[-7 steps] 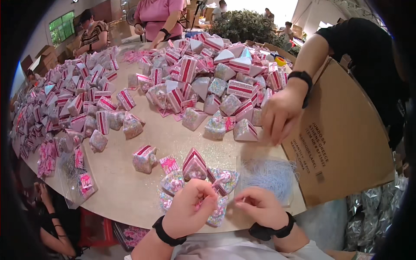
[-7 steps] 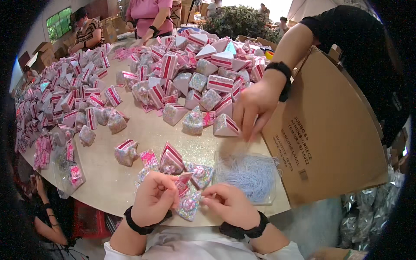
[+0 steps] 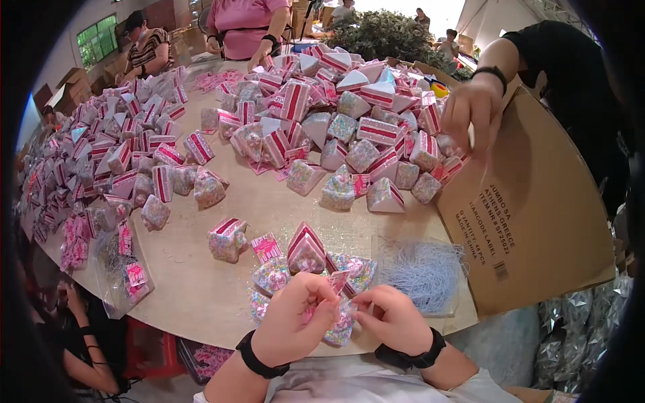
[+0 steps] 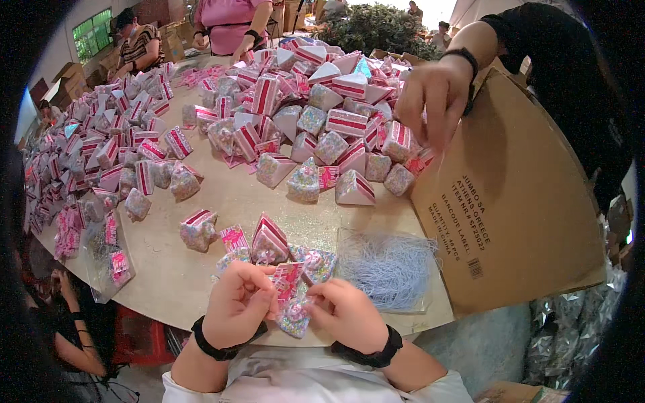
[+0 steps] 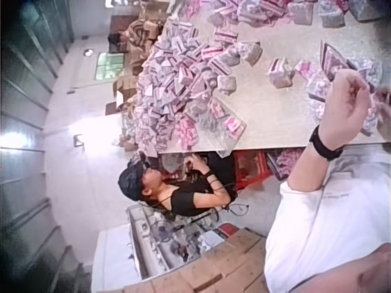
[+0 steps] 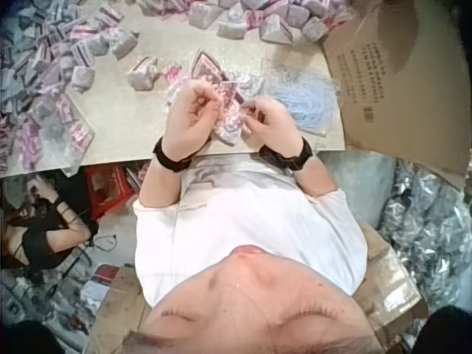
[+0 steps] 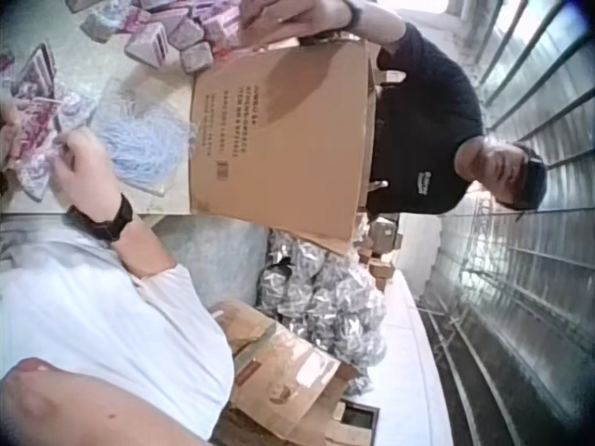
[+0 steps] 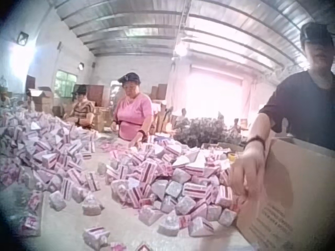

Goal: The recorder is sorting and packaging small plastic products into bags at a large table in a manufacturing facility.

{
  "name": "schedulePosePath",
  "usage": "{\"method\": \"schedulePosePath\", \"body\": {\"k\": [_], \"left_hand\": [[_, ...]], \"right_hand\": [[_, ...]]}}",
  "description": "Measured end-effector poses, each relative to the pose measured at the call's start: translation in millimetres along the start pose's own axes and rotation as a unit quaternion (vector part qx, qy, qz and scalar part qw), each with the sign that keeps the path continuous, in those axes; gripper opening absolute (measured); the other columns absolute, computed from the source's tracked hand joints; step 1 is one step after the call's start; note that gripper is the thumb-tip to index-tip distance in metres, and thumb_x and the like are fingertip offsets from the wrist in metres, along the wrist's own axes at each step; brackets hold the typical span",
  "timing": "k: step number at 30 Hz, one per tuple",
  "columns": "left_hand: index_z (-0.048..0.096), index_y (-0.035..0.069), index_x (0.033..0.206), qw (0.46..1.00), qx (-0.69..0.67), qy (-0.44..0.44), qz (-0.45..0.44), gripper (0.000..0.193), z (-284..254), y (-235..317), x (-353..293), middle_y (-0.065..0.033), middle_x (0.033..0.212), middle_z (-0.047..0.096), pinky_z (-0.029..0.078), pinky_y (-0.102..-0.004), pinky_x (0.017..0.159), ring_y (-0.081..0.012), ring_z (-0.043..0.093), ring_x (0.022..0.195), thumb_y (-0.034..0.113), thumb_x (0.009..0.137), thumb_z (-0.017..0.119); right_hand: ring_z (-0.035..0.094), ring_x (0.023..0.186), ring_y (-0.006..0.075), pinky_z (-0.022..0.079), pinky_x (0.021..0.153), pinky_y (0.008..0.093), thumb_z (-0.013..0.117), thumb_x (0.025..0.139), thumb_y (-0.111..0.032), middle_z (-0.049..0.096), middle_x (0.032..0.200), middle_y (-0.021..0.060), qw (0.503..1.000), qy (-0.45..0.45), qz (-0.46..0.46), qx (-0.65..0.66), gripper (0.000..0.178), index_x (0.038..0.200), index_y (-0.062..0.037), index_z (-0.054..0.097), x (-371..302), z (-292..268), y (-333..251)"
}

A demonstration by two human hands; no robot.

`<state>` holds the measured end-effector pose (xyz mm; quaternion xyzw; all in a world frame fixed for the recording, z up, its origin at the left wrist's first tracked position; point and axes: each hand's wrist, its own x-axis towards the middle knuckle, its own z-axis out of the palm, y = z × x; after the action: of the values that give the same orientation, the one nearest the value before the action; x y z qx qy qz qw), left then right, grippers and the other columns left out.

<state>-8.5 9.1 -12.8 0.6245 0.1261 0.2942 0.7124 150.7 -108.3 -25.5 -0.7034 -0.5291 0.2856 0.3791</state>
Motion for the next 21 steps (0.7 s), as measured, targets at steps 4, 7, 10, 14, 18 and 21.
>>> {"method": "schedulePosePath", "body": {"k": [4, 7, 10, 14, 18, 21], "left_hand": [[0.042, 0.0, 0.097, 1.0, -0.006, 0.006, 0.014, 0.011, 0.5, -3.2, -0.7, -0.0058, 0.079, 0.053, 0.045, -0.0234, 0.061, -0.0095, 0.053, 0.069, -0.003, 0.087, 0.048], [0.042, 0.0, 0.097, 1.0, 0.001, 0.0, 0.003, 0.012, 0.4, -2.9, -0.9, -0.0062, 0.08, 0.053, 0.045, -0.0236, 0.061, -0.0096, 0.054, 0.07, -0.003, 0.087, 0.048], [0.041, 0.0, 0.096, 1.0, 0.001, -0.003, 0.003, 0.013, 2.5, -1.5, -0.4, -0.0063, 0.079, 0.053, 0.045, -0.0238, 0.061, -0.0098, 0.054, 0.07, -0.003, 0.086, 0.049], [0.04, 0.001, 0.101, 0.999, 0.031, -0.017, 0.021, 0.016, 6.2, 0.6, 0.9, -0.004, 0.073, 0.053, 0.045, -0.021, 0.063, -0.0071, 0.052, 0.061, -0.006, 0.087, 0.045], [0.041, 0.001, 0.098, 0.992, 0.108, -0.007, 0.064, 0.015, -0.5, -4.3, -0.1, -0.007, 0.079, 0.054, 0.046, -0.0229, 0.062, -0.01, 0.055, 0.068, -0.004, 0.086, 0.049], [0.042, 0.002, 0.097, 0.987, 0.108, 0.062, 0.102, 0.014, -8.2, -0.4, 0.8, -0.0079, 0.079, 0.055, 0.047, -0.0242, 0.064, -0.0129, 0.058, 0.072, -0.003, 0.086, 0.05]], "right_hand": [[0.05, 0.059, 0.0145, 0.042, 0.054, 0.0265, 0.07, 0.074, -0.013, 0.052, 0.074, 0.0075, 0.999, 0.042, 0.001, 0.021, 0.023, 0.093, -0.0023, 0.061, 1.6, 5.0, -4.6], [0.05, 0.058, 0.0135, 0.042, 0.053, 0.0258, 0.07, 0.073, -0.011, 0.051, 0.075, 0.0065, 0.997, 0.047, -0.022, 0.051, 0.023, 0.093, -0.0027, 0.061, 3.8, 8.3, -12.5], [0.05, 0.059, 0.0137, 0.042, 0.053, 0.0257, 0.07, 0.074, -0.009, 0.052, 0.077, 0.0062, 0.996, 0.041, -0.031, 0.071, 0.021, 0.092, -0.0028, 0.061, 5.9, 12.3, -14.9], [0.051, 0.063, 0.0147, 0.042, 0.055, 0.025, 0.067, 0.075, -0.005, 0.053, 0.08, 0.0068, 0.99, 0.045, -0.104, 0.085, 0.016, 0.09, -0.0032, 0.062, 7.0, 19.5, -0.7], [0.054, 0.072, 0.0127, 0.043, 0.059, 0.023, 0.06, 0.077, 0.005, 0.055, 0.088, 0.0069, 0.983, 0.002, -0.128, 0.134, 0.015, 0.091, -0.0012, 0.059, 8.4, 15.8, 3.8], [0.055, 0.075, 0.0105, 0.045, 0.063, 0.0224, 0.056, 0.081, 0.006, 0.058, 0.09, 0.0071, 0.98, 0.008, -0.066, 0.189, 0.015, 0.094, -0.0004, 0.057, 3.9, 7.9, 1.6]]}}
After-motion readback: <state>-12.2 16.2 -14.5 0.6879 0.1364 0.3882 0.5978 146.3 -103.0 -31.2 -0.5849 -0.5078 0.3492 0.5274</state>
